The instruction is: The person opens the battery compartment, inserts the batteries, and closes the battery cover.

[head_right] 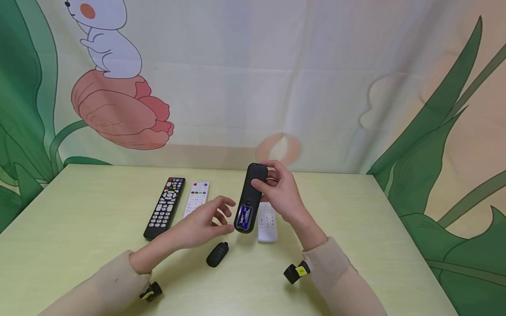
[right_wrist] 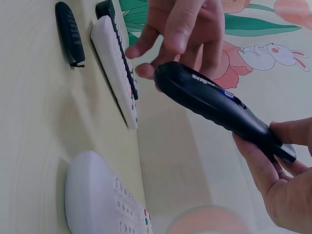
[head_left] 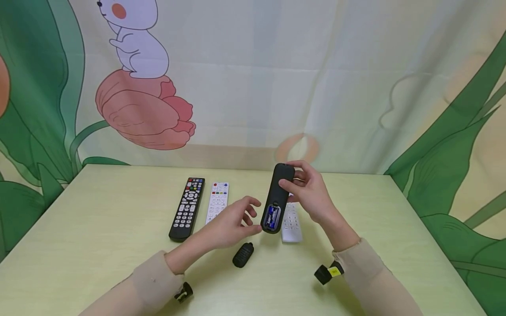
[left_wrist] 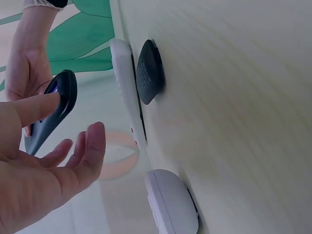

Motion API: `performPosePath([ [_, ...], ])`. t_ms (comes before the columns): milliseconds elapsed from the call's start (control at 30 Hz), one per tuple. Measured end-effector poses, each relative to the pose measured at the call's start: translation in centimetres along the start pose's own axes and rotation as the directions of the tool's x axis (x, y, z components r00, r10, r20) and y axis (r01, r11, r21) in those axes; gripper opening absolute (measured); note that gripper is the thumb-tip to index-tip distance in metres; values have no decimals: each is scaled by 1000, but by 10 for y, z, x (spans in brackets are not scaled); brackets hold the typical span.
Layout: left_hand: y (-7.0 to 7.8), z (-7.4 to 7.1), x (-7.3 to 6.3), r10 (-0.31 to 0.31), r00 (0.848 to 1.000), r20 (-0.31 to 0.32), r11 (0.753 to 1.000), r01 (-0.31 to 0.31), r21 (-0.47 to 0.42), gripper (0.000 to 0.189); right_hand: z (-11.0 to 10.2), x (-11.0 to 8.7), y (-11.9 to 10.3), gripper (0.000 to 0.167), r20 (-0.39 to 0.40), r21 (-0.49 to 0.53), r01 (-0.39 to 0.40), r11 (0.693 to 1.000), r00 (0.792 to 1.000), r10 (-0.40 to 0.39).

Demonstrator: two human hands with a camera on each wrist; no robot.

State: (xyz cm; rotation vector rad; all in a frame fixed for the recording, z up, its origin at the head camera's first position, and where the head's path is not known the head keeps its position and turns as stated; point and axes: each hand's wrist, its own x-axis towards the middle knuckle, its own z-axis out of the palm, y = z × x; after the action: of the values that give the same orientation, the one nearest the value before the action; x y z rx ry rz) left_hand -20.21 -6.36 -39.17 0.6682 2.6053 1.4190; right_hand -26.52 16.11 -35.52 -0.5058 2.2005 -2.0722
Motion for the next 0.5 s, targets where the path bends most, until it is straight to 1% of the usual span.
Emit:
performPosePath([
  [133, -2, 1, -3, -42, 999, 34, 997, 40, 67, 46, -3, 1, 3, 48, -1, -11, -2, 1000, 1000, 2],
  [233, -2, 1, -5, -85, 993, 78, 988, 74, 134, 45, -6, 1, 4, 47, 0, -28, 1, 1000, 1000, -1],
  [300, -1, 1, -7, -114, 986, 120, 978, 90, 189, 43, -7, 2, 5, 47, 0, -36, 3, 999, 1000, -3],
  [400, 2, 1, -10, -148, 971, 188, 960, 95, 265, 38, -7, 2, 6, 46, 3, -36, 5, 999, 1000, -5],
  [500, 4, 1, -12, -174, 955, 241, 945, 93, 312, 34, -7, 1, 5, 46, 3, -40, 6, 999, 1000, -6],
])
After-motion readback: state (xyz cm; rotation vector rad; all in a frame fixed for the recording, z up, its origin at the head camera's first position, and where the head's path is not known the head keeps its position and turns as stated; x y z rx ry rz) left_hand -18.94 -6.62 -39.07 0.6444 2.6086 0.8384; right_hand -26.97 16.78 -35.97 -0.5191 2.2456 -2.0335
